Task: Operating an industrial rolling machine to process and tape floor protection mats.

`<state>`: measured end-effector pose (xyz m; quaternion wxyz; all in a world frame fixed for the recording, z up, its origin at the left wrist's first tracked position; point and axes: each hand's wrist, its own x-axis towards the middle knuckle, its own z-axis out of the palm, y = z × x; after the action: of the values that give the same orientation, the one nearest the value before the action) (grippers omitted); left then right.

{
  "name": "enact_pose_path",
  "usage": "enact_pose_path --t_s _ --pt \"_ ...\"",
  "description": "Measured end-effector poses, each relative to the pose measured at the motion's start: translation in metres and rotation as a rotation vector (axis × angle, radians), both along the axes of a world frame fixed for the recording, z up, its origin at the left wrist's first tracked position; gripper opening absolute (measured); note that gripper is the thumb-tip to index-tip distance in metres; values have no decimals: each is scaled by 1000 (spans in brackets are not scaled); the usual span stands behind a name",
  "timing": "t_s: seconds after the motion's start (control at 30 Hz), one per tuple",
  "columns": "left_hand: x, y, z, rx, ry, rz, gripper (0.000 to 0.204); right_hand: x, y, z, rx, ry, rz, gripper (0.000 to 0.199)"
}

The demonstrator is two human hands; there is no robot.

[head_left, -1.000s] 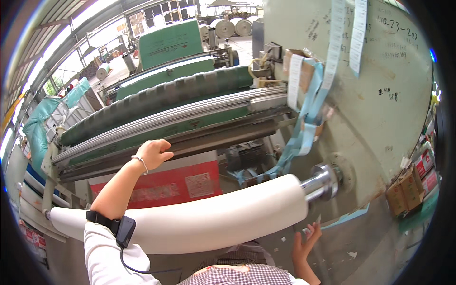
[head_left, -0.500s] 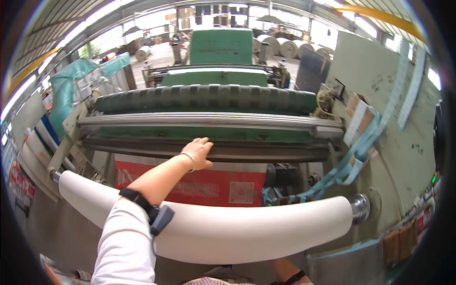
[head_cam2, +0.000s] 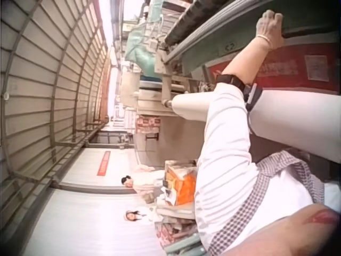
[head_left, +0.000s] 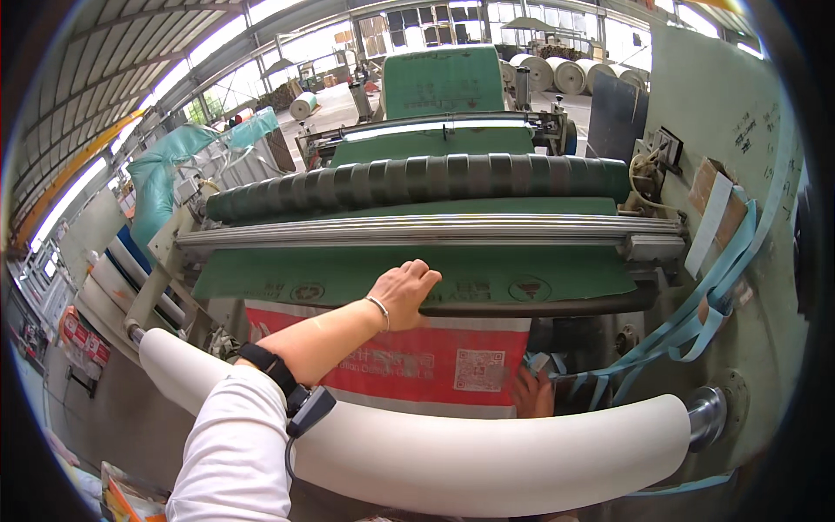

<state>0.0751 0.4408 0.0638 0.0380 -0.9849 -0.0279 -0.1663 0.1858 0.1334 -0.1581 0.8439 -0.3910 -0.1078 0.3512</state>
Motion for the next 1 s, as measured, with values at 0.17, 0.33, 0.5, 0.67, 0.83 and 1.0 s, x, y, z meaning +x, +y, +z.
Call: enact_pose_path --t_s 0.17,0.33,0.5,0.67,0.83,1.0 --pt "-2 12 -7 -47 378 243 50 -18 43 52 148 -365 -43 96" --pt "-13 -41 -2 -423 1198 -70 26 8 28 -115 672 90 348 72" --pt "-99 -20 59 -925 1228 473 49 -81 24 -2 452 362 354 60" --pt "-228 -4 83 -1259 691 115 57 -134 -45 -5 -19 267 -18 55" --pt "-342 -38 43 -400 273 103 63 -176 -99 10 -13 285 -80 31" --pt "-404 -48 8 -5 -164 90 65 -246 -148 51 -28 241 -231 32"
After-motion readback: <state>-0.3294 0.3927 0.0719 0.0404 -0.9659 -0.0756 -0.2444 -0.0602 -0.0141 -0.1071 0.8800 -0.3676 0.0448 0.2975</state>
